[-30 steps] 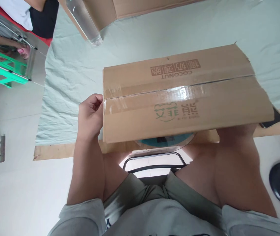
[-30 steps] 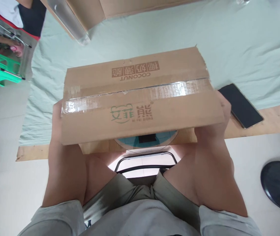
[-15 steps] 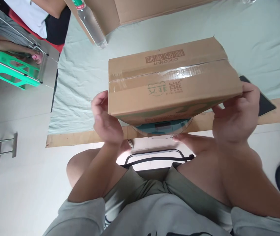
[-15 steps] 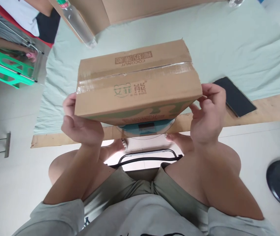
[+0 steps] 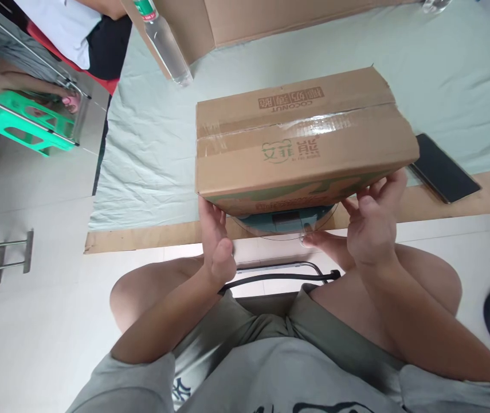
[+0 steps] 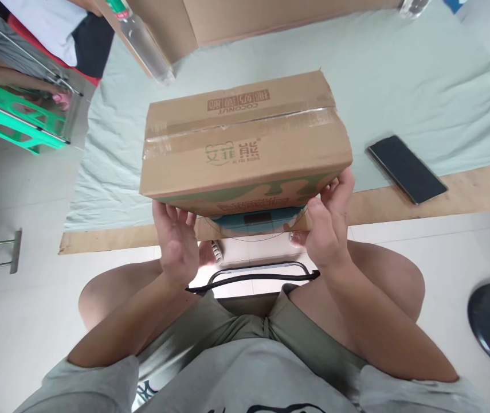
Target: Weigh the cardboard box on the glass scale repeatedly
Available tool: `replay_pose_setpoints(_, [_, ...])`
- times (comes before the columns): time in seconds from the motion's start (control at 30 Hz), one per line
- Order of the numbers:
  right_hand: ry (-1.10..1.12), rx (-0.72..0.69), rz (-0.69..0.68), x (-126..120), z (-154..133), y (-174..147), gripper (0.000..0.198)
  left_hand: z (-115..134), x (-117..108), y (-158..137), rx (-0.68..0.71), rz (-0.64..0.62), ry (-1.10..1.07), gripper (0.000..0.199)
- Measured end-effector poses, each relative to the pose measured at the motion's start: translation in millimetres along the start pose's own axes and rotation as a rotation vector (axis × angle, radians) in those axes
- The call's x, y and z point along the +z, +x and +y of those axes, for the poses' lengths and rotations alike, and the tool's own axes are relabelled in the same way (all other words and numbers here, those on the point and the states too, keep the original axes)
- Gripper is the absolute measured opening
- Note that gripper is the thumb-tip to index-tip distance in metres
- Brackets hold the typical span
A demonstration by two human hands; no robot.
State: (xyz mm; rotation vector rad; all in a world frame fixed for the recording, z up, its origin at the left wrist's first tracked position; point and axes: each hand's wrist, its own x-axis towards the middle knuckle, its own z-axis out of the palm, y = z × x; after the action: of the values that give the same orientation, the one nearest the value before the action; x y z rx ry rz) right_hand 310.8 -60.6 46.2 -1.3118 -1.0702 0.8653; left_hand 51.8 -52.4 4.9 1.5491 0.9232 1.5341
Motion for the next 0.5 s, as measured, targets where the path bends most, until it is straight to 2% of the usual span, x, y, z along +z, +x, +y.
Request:
replay_pose_setpoints(0.13, [-0.077, -0.083, -0.072, -0.5, -1.1, -7.4, 0.072, 11.1, 7.7, -6.7, -0.016, 0.000, -0.014, 0.081])
replay_pose_setpoints(0.23, [-0.088, -0.117, -0.093, -1.2, 1.9, -8.1, 0.074, 11.6, 7.5, -10.2, -0.046, 0.001, -0.013, 0.080])
replay_pose_setpoints(0.4, [-0.063, -0.096, -0.061, 3.3, 12.0, -4.6, 0.077, 7.3, 3.0, -14.0, -0.118, 0.061, 0.001, 0.101])
replay_pose_setpoints(0.5, [-0.057, -0.062, -0.019, 7.8, 14.3, -3.6, 0.085, 6.3, 3.7, -15.6, -0.103, 0.052, -0.023, 0.109])
